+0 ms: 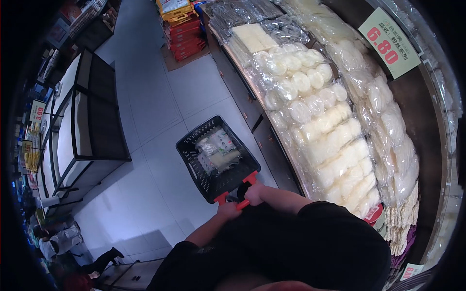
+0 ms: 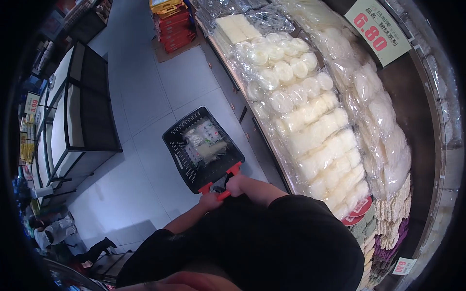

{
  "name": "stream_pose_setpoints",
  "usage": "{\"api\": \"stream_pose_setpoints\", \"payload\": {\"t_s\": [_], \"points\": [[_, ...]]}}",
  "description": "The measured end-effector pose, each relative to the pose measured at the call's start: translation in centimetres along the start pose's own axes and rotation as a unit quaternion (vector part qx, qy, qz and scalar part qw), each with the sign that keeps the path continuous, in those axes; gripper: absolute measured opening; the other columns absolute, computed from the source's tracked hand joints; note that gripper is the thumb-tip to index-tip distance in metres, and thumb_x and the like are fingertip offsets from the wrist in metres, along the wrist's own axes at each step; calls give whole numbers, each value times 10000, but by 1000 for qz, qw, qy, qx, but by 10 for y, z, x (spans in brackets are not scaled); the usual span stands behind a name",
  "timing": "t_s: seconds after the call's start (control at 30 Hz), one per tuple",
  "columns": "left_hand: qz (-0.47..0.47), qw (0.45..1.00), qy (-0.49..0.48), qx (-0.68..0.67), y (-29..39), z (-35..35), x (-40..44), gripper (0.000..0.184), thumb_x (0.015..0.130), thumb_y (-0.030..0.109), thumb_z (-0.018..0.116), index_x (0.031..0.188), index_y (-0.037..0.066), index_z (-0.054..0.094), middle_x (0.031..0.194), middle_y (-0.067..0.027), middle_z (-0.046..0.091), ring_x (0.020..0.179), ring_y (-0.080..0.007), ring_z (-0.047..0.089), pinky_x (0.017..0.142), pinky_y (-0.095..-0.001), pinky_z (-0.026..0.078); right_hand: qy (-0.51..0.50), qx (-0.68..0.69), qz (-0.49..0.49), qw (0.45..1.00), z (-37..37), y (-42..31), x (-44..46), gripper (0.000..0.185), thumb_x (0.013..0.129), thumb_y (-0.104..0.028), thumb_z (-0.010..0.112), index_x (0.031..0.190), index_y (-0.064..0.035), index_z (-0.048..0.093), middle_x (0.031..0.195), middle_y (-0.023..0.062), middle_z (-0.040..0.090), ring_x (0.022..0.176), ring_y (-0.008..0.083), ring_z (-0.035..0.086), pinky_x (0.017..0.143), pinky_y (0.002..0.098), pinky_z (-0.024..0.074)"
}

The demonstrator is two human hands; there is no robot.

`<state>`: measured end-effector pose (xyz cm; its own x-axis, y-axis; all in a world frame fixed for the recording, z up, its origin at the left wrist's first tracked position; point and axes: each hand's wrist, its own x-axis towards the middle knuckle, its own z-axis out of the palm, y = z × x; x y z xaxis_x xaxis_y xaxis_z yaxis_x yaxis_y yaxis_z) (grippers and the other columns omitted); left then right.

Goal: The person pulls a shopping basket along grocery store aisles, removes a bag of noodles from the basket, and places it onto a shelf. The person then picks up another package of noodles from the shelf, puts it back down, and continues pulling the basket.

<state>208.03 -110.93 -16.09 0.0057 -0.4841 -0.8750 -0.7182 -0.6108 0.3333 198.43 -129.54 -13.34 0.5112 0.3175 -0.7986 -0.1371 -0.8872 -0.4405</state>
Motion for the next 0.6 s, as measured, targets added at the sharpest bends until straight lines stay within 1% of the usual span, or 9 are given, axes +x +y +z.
{"api": "stream_pose_setpoints", "payload": {"t_s": [0.07, 0.1, 0.2, 0.3, 0.4, 0.47, 0.57, 0.6], "points": [[5, 1000, -15, 14, -12, -11, 5, 475, 860, 503, 610, 1176, 158, 697, 1148, -128, 723, 1086, -319, 692, 938, -468, 545, 6, 10, 5, 1000, -5, 0, 5, 288, 842, -293, 579, 1056, -200, 747, 1069, 75, 742, 1102, 287, 690, 894, 578, 434], [8, 999, -27, 20, -13, -21, 3, 479, 860, 508, 611, 1173, 156, 698, 1147, -126, 723, 1085, -316, 693, 935, -467, 546, 10, 21, 3, 1000, -14, 1, 7, 315, 848, -288, 570, 1093, -193, 745, 1106, 91, 737, 1116, 309, 684, 921, 603, 417], [-22, 999, -21, 32, -21, -55, 0, 480, 855, 518, 620, 1159, 156, 708, 1142, -126, 726, 1076, -316, 694, 927, -459, 550, 11, 31, -3, 999, -43, 5, 16, 356, 849, -281, 565, 1145, -180, 736, 1155, 115, 727, 1145, 330, 672, 951, 653, 411], [-32, 999, 5, 19, -32, -97, -2, 471, 848, 511, 628, 1145, 157, 721, 1135, -130, 728, 1068, -318, 693, 926, -454, 550, 9, 53, 4, 999, -84, 12, 22, 385, 847, -271, 564, 1179, -159, 724, 1185, 135, 717, 1170, 349, 660, 973, 694, 407], [-16, 1000, 3, 2, -43, -125, 1, 467, 836, 501, 637, 1133, 153, 729, 1127, -138, 730, 1065, -326, 692, 931, -450, 550, -4, 59, -2, 998, -108, 20, 36, 384, 846, -271, 568, 1175, -148, 723, 1204, 140, 711, 1186, 352, 652, 966, 715, 415], [-23, 999, 33, 16, -48, -142, 2, 459, 822, 481, 655, 1131, 149, 725, 1121, -136, 730, 1054, -332, 694, 933, -450, 550, 13, 58, -8, 998, -113, 29, 48, 381, 846, -285, 579, 1174, -152, 721, 1200, 133, 712, 1183, 351, 653, 958, 700, 430], [-29, 998, 61, 7, -57, -165, 0, 439, 812, 460, 673, 1120, 151, 722, 1102, -126, 733, 1040, -332, 696, 922, -459, 551, 19, 73, -14, 997, -138, 29, 55, 381, 845, -306, 592, 1175, -160, 716, 1187, 125, 714, 1174, 346, 656, 943, 665, 462], [-18, 998, 51, 17, -62, -177, 3, 434, 807, 460, 677, 1108, 151, 720, 1088, -121, 734, 1037, -328, 697, 910, -462, 553, 17, 77, -12, 997, -150, 33, 55, 382, 844, -313, 596, 1175, -163, 714, 1182, 123, 715, 1170, 344, 658, 937, 651, 474]]}}
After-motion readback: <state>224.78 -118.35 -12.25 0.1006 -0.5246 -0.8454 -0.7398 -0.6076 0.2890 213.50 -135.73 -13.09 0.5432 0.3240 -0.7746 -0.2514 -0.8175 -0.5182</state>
